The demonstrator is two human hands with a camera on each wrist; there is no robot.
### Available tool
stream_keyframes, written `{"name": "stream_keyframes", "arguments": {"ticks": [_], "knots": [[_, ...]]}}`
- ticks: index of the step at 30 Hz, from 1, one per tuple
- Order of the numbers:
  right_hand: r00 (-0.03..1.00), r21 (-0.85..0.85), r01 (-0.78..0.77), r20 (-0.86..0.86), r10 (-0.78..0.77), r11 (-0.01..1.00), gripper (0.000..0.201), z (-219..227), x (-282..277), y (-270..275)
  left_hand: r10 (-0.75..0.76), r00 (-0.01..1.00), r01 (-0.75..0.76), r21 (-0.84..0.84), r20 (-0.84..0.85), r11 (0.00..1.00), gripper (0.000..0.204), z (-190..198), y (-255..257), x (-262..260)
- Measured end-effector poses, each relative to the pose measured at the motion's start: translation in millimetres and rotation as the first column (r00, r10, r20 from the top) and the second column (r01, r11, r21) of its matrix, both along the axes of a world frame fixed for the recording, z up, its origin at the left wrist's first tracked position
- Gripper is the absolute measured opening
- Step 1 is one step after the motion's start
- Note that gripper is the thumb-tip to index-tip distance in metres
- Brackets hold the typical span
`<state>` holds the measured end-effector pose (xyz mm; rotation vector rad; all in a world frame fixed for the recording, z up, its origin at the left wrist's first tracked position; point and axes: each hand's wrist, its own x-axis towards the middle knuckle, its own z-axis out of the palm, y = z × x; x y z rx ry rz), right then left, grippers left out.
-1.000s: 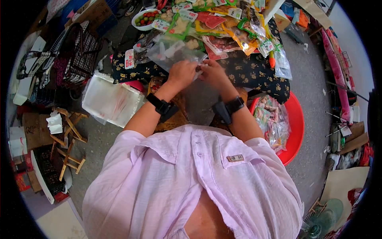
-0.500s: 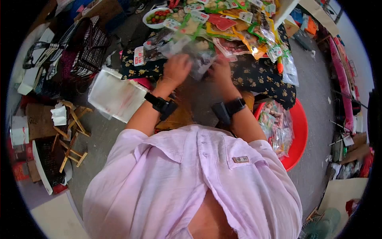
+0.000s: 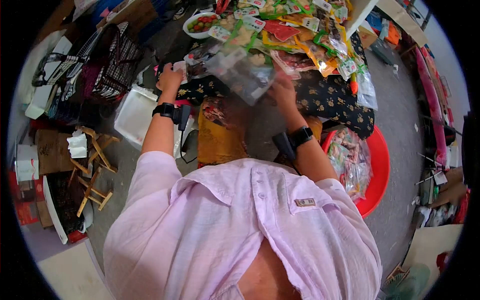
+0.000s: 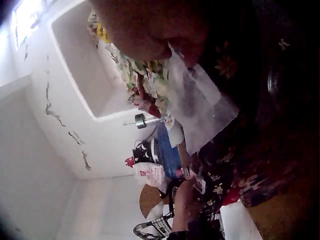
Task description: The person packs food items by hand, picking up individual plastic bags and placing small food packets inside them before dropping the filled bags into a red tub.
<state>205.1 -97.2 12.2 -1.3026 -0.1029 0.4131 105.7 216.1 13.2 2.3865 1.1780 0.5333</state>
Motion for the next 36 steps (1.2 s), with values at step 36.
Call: {"name": "stream_keyframes", "arguments": {"ticks": [36], "knots": [[0.756,0.579,-0.224,-0.404,0.515,0.784,0.031,1,-57,-94,-0.974,-0.039,0.997,-0.058,0.221,-0.053,0.011,129,-193,-50]]}}
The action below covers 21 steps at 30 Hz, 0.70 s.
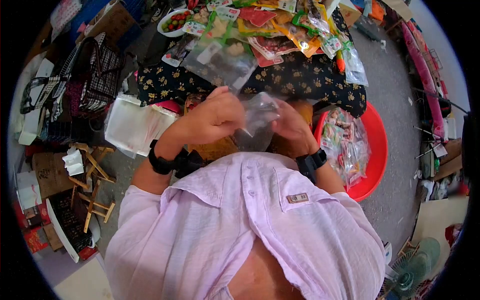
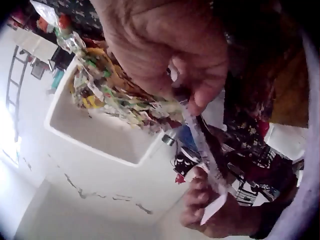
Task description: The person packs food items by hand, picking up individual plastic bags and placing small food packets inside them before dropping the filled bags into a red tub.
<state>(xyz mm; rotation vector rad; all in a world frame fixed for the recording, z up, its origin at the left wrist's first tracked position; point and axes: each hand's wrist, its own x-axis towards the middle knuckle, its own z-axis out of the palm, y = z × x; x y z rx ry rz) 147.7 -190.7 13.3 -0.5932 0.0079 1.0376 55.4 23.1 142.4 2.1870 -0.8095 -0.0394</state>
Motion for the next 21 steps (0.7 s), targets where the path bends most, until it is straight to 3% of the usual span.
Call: {"name": "stream_keyframes", "arguments": {"ticks": [5,8,11,14,17,20,21], "knots": [[0.995,-0.052,0.083,0.060,-0.080,0.995,0.030,-13,7,-32,0.145,0.961,-0.171,0.092,0.234,0.981,0.008,-31,-1,11],[0.969,-0.054,0.201,0.158,-0.191,0.978,0.030,-3,7,-51,0.347,0.909,-0.357,0.003,0.229,0.934,0.011,-62,2,25],[0.924,-0.078,0.331,0.230,-0.306,0.940,0.026,4,7,-64,0.623,0.770,-0.609,-0.133,0.140,0.782,0.018,-100,2,43],[0.880,-0.142,0.443,0.254,-0.400,0.885,0.024,-3,10,-67,0.687,0.694,-0.714,0.092,0.215,0.694,0.021,-123,-2,56],[0.878,-0.132,0.443,0.263,-0.399,0.887,0.021,2,10,-67,0.668,0.668,-0.741,0.215,0.326,0.636,0.021,-119,-15,60],[0.875,-0.173,0.462,0.247,-0.416,0.870,0.019,5,7,-60,0.679,0.654,-0.754,0.213,0.335,0.621,0.017,-131,-14,69],[0.873,-0.195,0.473,0.236,-0.427,0.859,0.018,6,6,-58,0.698,0.667,-0.745,0.271,0.262,0.610,0.018,-129,-13,72]]}}
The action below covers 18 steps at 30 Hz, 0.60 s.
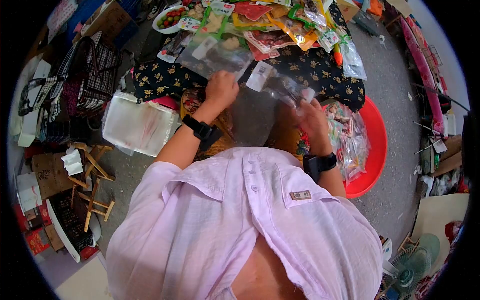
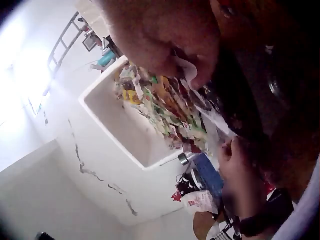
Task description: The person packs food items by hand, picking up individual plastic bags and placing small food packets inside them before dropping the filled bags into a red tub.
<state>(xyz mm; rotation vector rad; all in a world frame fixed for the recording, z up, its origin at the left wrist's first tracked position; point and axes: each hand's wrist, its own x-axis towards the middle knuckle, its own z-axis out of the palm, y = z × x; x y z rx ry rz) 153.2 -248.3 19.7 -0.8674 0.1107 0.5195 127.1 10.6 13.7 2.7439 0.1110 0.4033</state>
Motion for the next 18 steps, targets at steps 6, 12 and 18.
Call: {"name": "stream_keyframes", "arguments": {"ticks": [6,12,18], "knots": [[1.000,0.060,0.008,0.024,-0.009,0.998,0.016,-3,-1,13,0.011,0.996,-0.009,-0.028,0.093,1.000,0.015,0,2,3],[0.994,0.014,0.072,0.076,-0.073,0.997,0.015,-10,5,15,-0.010,1.000,0.010,0.051,-0.002,0.999,0.016,-2,-3,12],[0.995,0.016,0.039,0.097,-0.040,0.999,0.016,-4,0,17,0.026,0.998,-0.032,-0.120,-0.051,0.992,0.016,0,4,14]]}}
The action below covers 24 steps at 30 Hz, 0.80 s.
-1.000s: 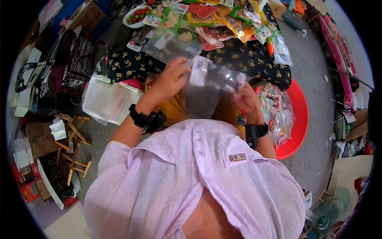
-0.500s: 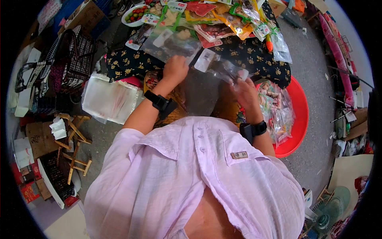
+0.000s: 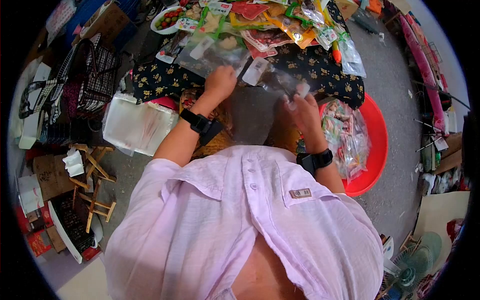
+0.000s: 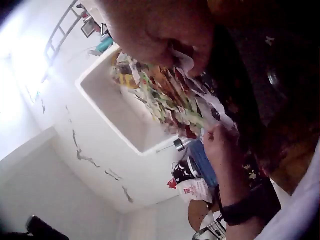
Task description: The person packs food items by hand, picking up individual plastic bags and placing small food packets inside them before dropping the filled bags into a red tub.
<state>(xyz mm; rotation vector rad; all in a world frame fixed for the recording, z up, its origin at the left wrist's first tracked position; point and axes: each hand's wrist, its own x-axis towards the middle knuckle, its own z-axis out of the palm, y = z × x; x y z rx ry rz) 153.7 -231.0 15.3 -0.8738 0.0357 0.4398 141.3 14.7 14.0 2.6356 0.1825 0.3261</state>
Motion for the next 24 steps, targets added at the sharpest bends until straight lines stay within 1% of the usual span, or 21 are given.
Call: {"name": "stream_keyframes", "arguments": {"ticks": [2,5,9,12,15,16,17,18,21,22,23,24], "knots": [[1.000,-0.005,-0.030,-0.003,0.030,1.000,0.017,2,-1,3,-0.010,1.000,0.010,-0.033,0.002,0.999,0.018,3,0,-2],[0.998,0.007,-0.060,-0.028,0.060,0.998,0.018,6,-3,11,-0.004,0.997,0.001,0.030,0.071,1.000,0.017,7,-5,-5],[0.996,0.000,-0.081,-0.027,0.081,0.997,0.020,6,3,24,-0.021,0.998,0.012,0.131,0.066,0.991,0.017,12,-10,-7],[0.993,0.124,-0.119,0.014,0.119,0.985,0.020,3,7,39,-0.035,0.996,0.021,0.187,0.076,0.982,0.017,16,-15,-10],[0.981,0.077,-0.180,-0.054,0.184,0.981,0.019,8,11,61,-0.055,0.988,0.024,0.208,0.144,0.978,0.014,16,-16,-13],[0.966,-0.049,-0.192,0.165,0.198,0.980,0.016,-7,16,69,-0.052,0.983,0.016,0.200,0.174,0.980,0.013,16,-17,-13],[0.908,-0.163,-0.147,0.369,0.198,0.976,0.015,-22,22,77,-0.048,0.978,0.008,0.192,0.203,0.981,0.012,16,-18,-14],[0.899,-0.229,-0.095,0.399,0.182,0.969,0.015,-15,20,86,-0.050,0.981,0.015,0.189,0.185,0.982,0.012,16,-17,-16],[0.876,-0.410,-0.095,0.398,0.272,0.907,0.012,-16,25,107,-0.055,0.990,0.029,0.193,0.129,0.981,0.014,15,-15,-20],[0.929,-0.313,-0.229,0.213,0.303,0.922,0.011,-12,26,114,-0.056,0.992,0.032,0.202,0.110,0.979,0.014,15,-15,-21],[0.937,-0.187,-0.339,0.023,0.349,0.922,0.010,-8,27,119,-0.056,0.994,0.036,0.212,0.090,0.977,0.014,15,-15,-22],[0.920,-0.242,-0.372,0.030,0.391,0.896,0.011,-45,42,126,-0.051,0.994,0.031,0.194,0.094,0.980,0.013,16,-16,-24]]}}
